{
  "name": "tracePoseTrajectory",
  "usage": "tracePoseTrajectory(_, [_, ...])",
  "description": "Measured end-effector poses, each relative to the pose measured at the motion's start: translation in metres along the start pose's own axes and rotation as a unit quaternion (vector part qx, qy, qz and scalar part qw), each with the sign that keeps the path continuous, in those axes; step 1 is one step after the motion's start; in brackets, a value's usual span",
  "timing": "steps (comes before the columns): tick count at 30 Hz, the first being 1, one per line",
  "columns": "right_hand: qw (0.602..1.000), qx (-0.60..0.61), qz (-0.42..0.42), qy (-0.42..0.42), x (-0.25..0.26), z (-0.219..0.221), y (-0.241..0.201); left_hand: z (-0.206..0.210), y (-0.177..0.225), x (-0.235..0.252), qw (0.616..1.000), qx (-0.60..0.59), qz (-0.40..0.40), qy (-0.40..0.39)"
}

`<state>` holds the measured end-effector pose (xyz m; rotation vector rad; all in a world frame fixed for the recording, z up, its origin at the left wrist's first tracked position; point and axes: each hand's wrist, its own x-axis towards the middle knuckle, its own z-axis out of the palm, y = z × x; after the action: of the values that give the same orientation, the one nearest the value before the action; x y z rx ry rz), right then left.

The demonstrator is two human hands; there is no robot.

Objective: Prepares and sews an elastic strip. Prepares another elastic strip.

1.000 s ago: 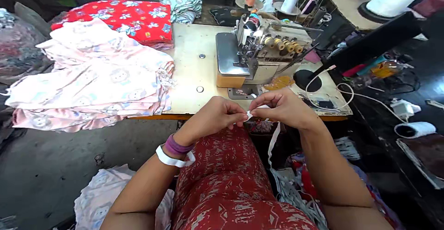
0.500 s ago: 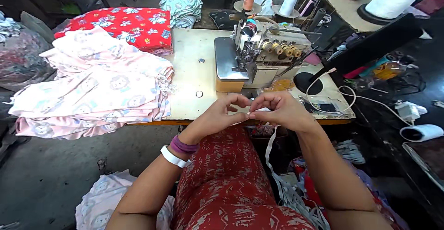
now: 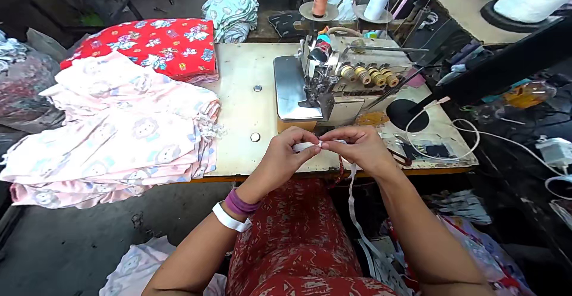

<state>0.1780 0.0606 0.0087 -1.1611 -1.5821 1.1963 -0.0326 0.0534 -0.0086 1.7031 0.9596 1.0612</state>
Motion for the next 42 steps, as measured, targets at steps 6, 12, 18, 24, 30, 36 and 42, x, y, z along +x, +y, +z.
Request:
tracePoseTrajectory(6, [0.999, 0.003, 0.015, 0.032, 0.026, -0.004, 0.006, -0.013, -0.015, 0.032, 0.961, 0.196, 0.194, 0.006])
tracePoseTrajectory(12, [0.998, -0.045, 0.012, 0.050, 0.055, -0.009, 0.013, -0.029, -0.025, 0.069, 0.913, 0.296, 0.277, -0.047])
tracePoseTrajectory(18, [0.958, -0.255, -0.122, 0.048, 0.072, -0.006, 0.025, -0.036, -0.036, 0.092, 0.865, 0.387, 0.301, -0.107])
tracePoseTrajectory(24, [0.948, -0.290, -0.130, 0.017, 0.073, -0.013, 0.029, -0.034, -0.036, 0.094, 0.879, 0.373, 0.278, -0.105])
tracePoseTrajectory(30, [0.927, -0.296, -0.229, 0.035, 0.069, -0.018, 0.042, -0.034, -0.036, 0.094, 0.878, 0.373, 0.280, -0.109])
tracePoseTrajectory(36, [0.916, -0.326, -0.234, 0.019, 0.069, -0.021, 0.042, -0.035, -0.037, 0.095, 0.883, 0.359, 0.283, -0.106])
tracePoseTrajectory(42, [0.906, -0.344, -0.239, 0.068, 0.078, -0.018, 0.049, -0.037, -0.045, 0.105, 0.905, 0.323, 0.267, -0.069])
